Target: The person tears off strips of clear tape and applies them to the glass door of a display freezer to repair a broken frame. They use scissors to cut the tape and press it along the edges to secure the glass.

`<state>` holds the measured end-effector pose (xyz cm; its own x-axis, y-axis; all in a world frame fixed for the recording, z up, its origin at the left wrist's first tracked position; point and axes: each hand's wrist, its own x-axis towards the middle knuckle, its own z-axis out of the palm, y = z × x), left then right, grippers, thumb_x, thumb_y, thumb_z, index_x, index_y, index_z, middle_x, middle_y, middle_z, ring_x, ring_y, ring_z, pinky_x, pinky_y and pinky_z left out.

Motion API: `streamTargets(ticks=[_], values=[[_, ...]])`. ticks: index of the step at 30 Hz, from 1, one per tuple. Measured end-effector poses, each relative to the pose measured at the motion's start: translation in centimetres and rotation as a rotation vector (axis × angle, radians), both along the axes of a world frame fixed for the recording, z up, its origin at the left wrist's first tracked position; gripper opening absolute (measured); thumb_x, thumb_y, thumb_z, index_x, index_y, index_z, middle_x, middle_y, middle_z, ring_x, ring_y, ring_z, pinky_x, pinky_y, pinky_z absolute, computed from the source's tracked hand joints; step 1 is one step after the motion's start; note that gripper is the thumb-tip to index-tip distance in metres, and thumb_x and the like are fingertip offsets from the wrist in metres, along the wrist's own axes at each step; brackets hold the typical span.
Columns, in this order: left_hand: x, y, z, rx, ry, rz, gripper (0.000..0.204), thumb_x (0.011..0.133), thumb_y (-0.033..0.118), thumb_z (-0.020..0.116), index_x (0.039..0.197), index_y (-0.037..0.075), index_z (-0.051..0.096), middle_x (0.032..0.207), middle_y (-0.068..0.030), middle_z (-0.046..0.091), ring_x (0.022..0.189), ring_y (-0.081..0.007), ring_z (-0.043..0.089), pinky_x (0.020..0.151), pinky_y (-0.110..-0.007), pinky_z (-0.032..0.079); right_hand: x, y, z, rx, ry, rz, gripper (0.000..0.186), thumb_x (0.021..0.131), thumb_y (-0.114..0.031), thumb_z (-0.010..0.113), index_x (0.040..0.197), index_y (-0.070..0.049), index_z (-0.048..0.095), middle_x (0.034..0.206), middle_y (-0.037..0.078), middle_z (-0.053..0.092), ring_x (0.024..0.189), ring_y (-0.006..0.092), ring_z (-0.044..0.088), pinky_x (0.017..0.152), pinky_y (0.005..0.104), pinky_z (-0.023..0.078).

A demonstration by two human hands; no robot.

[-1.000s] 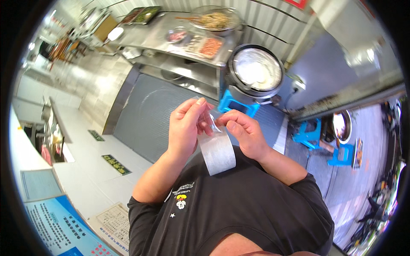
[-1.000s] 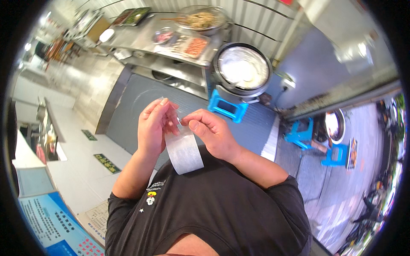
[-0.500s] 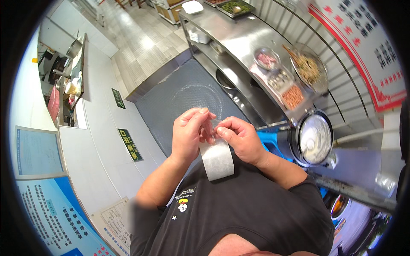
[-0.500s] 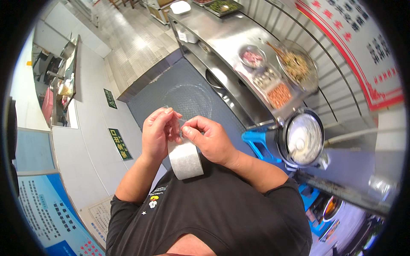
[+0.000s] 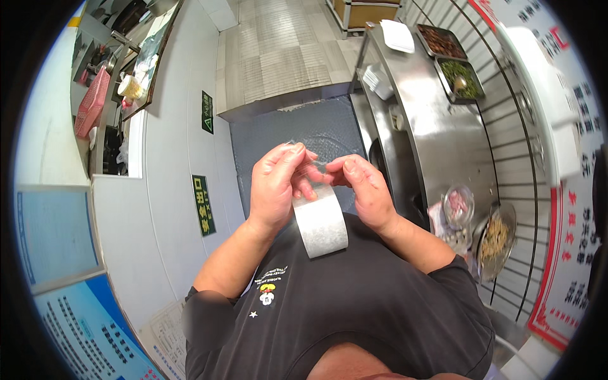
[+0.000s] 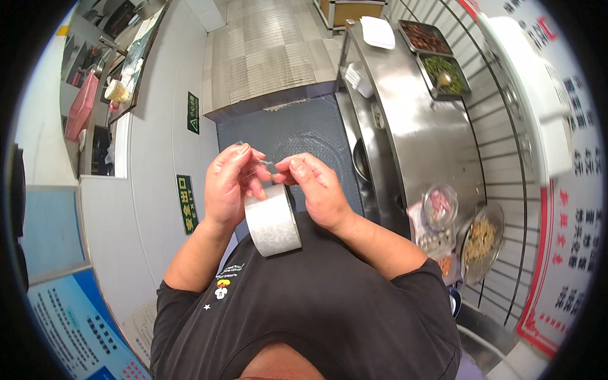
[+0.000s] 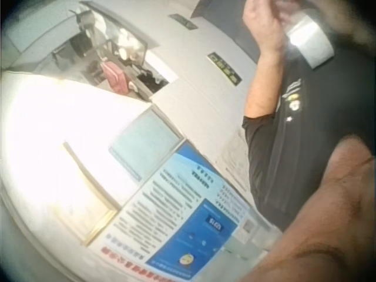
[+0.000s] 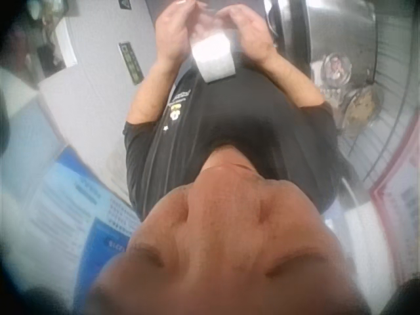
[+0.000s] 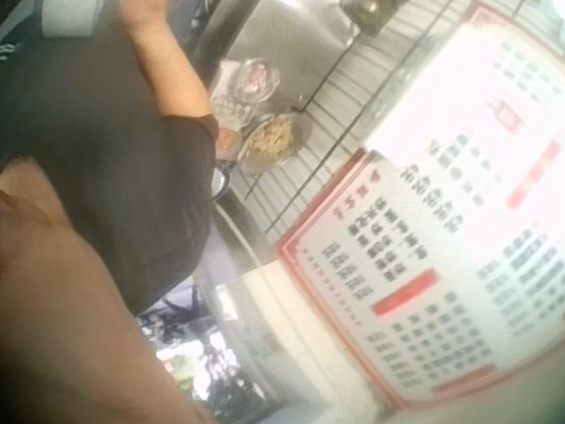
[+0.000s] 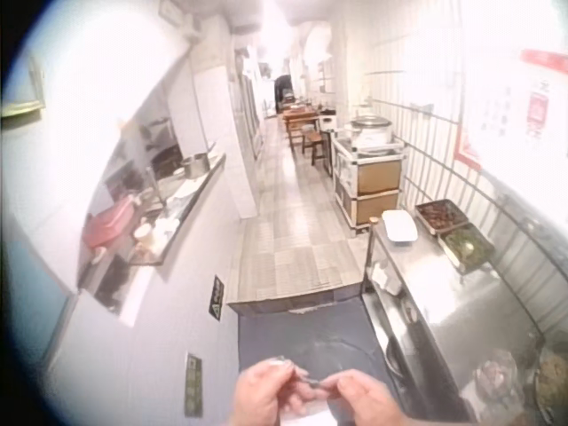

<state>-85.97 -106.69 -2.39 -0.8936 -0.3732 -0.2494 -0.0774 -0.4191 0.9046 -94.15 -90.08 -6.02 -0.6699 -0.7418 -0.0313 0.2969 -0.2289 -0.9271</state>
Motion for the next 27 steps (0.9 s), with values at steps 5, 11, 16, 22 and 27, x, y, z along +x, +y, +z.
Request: streamTargets(ticks=[5,11,16,22,27], values=[[-8.8,-9.7,-1.9,-0.016,0.064,0.045,0.03,0.105,0.027,0.05,0.098,0.001,0.064,0.077,-0.0117,0.071,0.048,-0.0113,0.06,0.044,-0.019,0.041,-9.1,-10.2,-2.1,0.022,0.026,0.061,0.035,0.107,-0.03,0.047,0.117,0.0,0.062,0.108,0.008,0.067,0.102,0.0145,0.06,0.093,0.0318,0.047],[-20.2,-23.7,-0.1,-0.056,0.055,-0.014,0.029,0.103,0.028,0.055,0.098,0.002,0.065,0.079,-0.0102,0.072,0.051,-0.0096,0.06,0.047,-0.021,0.041,-19.6,-23.6,-0.8,0.023,0.062,0.014,0.033,0.107,-0.025,0.046,0.119,0.001,0.061,0.113,0.01,0.066,0.103,0.0151,0.059,0.093,0.0322,0.047],[-29.2,-30.4,1.2,-0.053,-0.036,-0.112,0.028,0.105,0.023,0.05,0.099,0.0,0.064,0.08,-0.0128,0.072,0.048,-0.0114,0.06,0.044,-0.02,0.04,-28.0,-30.1,0.1,0.082,0.071,-0.159,0.035,0.109,-0.027,0.043,0.119,0.002,0.061,0.109,0.011,0.068,0.101,0.0158,0.062,0.092,0.0315,0.048],[-40.4,-39.8,-2.3,0.038,-0.138,-0.08,0.028,0.104,0.026,0.052,0.098,0.0,0.063,0.077,-0.0113,0.071,0.047,-0.0126,0.059,0.044,-0.022,0.039,-40.6,-38.9,-4.9,0.19,-0.089,-0.323,0.036,0.109,-0.031,0.043,0.116,-0.001,0.062,0.1,0.009,0.07,0.091,0.0156,0.066,0.083,0.0287,0.051],[-52.6,-47.6,-1.4,0.047,-0.152,-0.041,0.028,0.103,0.026,0.053,0.096,0.002,0.065,0.077,-0.01,0.07,0.047,-0.0122,0.058,0.045,-0.023,0.043,-51.1,-46.9,-5.5,0.249,-0.22,-0.193,0.037,0.109,-0.034,0.043,0.116,-0.002,0.061,0.098,0.006,0.068,0.089,0.0141,0.065,0.079,0.0273,0.051]])
